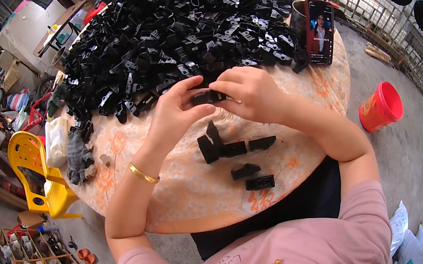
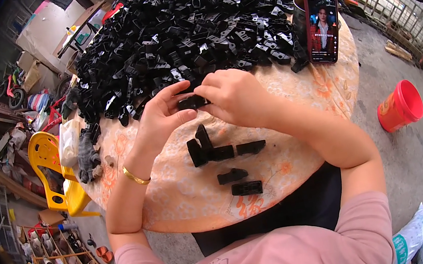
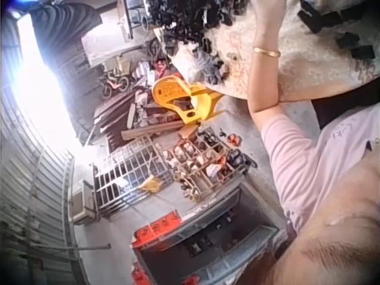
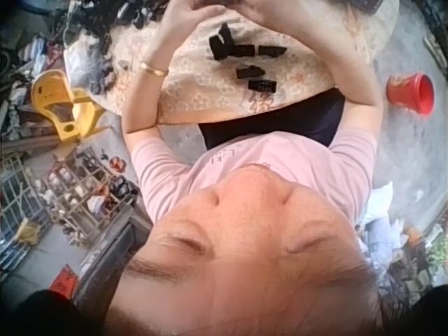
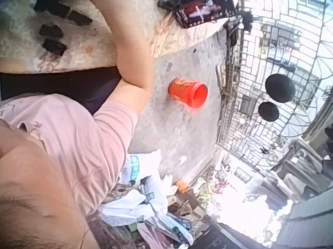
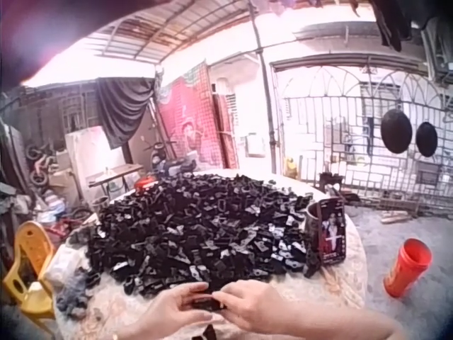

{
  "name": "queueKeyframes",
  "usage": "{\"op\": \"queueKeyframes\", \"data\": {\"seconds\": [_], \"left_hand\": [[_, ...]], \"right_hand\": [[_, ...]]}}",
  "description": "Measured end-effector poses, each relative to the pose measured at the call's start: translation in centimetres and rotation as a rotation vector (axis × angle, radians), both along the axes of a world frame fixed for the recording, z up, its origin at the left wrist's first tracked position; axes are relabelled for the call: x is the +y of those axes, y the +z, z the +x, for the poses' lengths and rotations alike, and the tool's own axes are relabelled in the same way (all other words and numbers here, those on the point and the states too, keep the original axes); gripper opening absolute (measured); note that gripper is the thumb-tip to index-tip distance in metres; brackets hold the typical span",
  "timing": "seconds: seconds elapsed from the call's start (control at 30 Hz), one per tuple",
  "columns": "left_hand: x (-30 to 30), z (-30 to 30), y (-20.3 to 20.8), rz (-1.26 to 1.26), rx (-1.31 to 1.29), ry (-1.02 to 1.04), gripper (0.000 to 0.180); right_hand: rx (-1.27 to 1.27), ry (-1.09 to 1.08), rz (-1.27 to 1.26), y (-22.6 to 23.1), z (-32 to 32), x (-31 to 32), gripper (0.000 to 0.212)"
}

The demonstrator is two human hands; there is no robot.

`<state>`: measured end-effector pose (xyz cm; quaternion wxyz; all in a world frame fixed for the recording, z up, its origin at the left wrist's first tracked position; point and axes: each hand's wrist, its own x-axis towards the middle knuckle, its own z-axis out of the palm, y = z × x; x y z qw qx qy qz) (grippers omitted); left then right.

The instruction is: The person assembles black plastic components by picking pieces from a pile, fitting them together by hand, and placing the assembled parts onto the table.

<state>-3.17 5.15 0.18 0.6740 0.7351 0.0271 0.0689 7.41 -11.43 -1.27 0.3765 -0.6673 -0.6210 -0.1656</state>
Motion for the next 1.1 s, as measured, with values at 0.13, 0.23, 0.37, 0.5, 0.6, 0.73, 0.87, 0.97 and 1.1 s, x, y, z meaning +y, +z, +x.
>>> {"op": "queueKeyframes", "data": {"seconds": [0.13, 0.23, 0.37, 0.5, 0.6, 0.73, 0.87, 0.97, 1.1], "left_hand": [[0.3, 0.1, -0.7, -0.274, 0.081, 0.023, 0.053], [-0.2, 0.1, -0.4, -0.201, -0.051, -0.003, 0.050], [-0.7, -0.1, -0.1, -0.047, -0.109, 0.030, 0.045], [-0.8, -0.2, 0.2, -0.045, -0.088, 0.002, 0.041], [-0.7, -0.1, 0.1, 0.060, -0.033, -0.186, 0.044], [-2.0, -0.3, -0.6, 0.393, -0.057, -0.632, 0.040], [-2.0, 1.1, -0.3, 0.286, 0.016, -0.296, 0.026], [-1.7, 3.1, -1.2, 1.010, -0.446, -0.077, 0.031], [-2.2, 4.2, -2.4, 1.290, -0.477, -0.098, 0.034]], "right_hand": [[-0.167, -0.020, 0.022, -0.3, 0.1, 0.1, 0.036], [0.678, 0.128, 0.021, -1.0, 0.5, 0.9, 0.040], [0.998, 0.312, -0.174, -0.7, 1.4, 0.3, 0.037], [0.966, 0.282, -0.159, -0.3, 1.9, 0.0, 0.032], [1.064, 0.221, -0.156, 1.1, 4.7, -0.6, 0.030], [0.109, -0.624, -0.229, 0.9, 8.7, -3.2, 0.037], [0.113, -0.639, -0.446, -0.8, 9.9, -3.5, 0.038], [0.138, -0.613, -0.317, -0.7, 9.0, -2.5, 0.031], [0.355, -0.446, -0.045, 0.3, 8.6, -2.1, 0.033]]}}
